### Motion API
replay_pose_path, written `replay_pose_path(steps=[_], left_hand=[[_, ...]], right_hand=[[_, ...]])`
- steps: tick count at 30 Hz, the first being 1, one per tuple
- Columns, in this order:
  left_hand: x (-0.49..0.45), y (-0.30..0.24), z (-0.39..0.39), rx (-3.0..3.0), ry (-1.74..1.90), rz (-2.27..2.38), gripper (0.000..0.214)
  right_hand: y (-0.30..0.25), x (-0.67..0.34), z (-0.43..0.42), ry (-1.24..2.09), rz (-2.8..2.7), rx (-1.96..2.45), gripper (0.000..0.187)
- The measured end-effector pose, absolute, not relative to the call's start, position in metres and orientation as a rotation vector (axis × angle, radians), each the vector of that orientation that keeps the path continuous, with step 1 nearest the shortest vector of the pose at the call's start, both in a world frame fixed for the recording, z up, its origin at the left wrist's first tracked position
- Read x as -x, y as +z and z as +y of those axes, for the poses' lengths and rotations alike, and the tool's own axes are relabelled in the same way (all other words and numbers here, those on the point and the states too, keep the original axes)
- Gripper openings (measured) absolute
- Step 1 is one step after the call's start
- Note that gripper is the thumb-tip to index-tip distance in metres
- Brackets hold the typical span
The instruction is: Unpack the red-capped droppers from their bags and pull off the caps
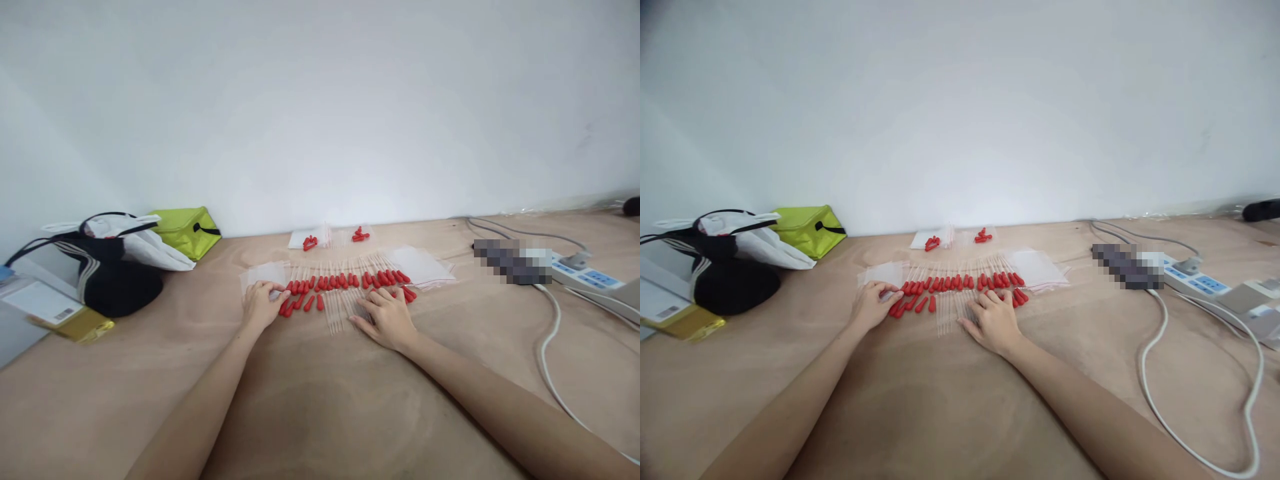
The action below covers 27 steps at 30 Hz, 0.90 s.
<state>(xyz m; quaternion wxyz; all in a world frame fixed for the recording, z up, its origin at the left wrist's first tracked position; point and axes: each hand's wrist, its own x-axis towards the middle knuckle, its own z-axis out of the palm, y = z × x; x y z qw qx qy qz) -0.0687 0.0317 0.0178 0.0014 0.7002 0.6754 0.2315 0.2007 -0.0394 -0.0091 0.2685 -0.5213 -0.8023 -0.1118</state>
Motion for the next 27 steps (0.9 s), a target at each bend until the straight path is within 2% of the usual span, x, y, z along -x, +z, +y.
replay_pose_path(steps=[9,13,19,27], left_hand=[[0.072,0.009,0.033,-2.06,1.132,2.13,0.018],[0.06,0.014,0.016,-2.257,1.369,1.96,0.016],[0.023,0.011,-0.025,-2.686,1.233,1.382,0.01],[0.011,0.003,-0.033,-2.802,1.14,1.14,0.01]], right_hand=[[-0.014,-0.21,-0.04,-0.286,-1.964,1.376,0.024],[-0.014,-0.213,-0.04,-0.296,-1.849,1.368,0.028],[-0.008,-0.215,-0.043,-0.382,-1.965,1.249,0.043],[-0.01,-0.213,-0.042,-0.272,-2.18,1.133,0.021]])
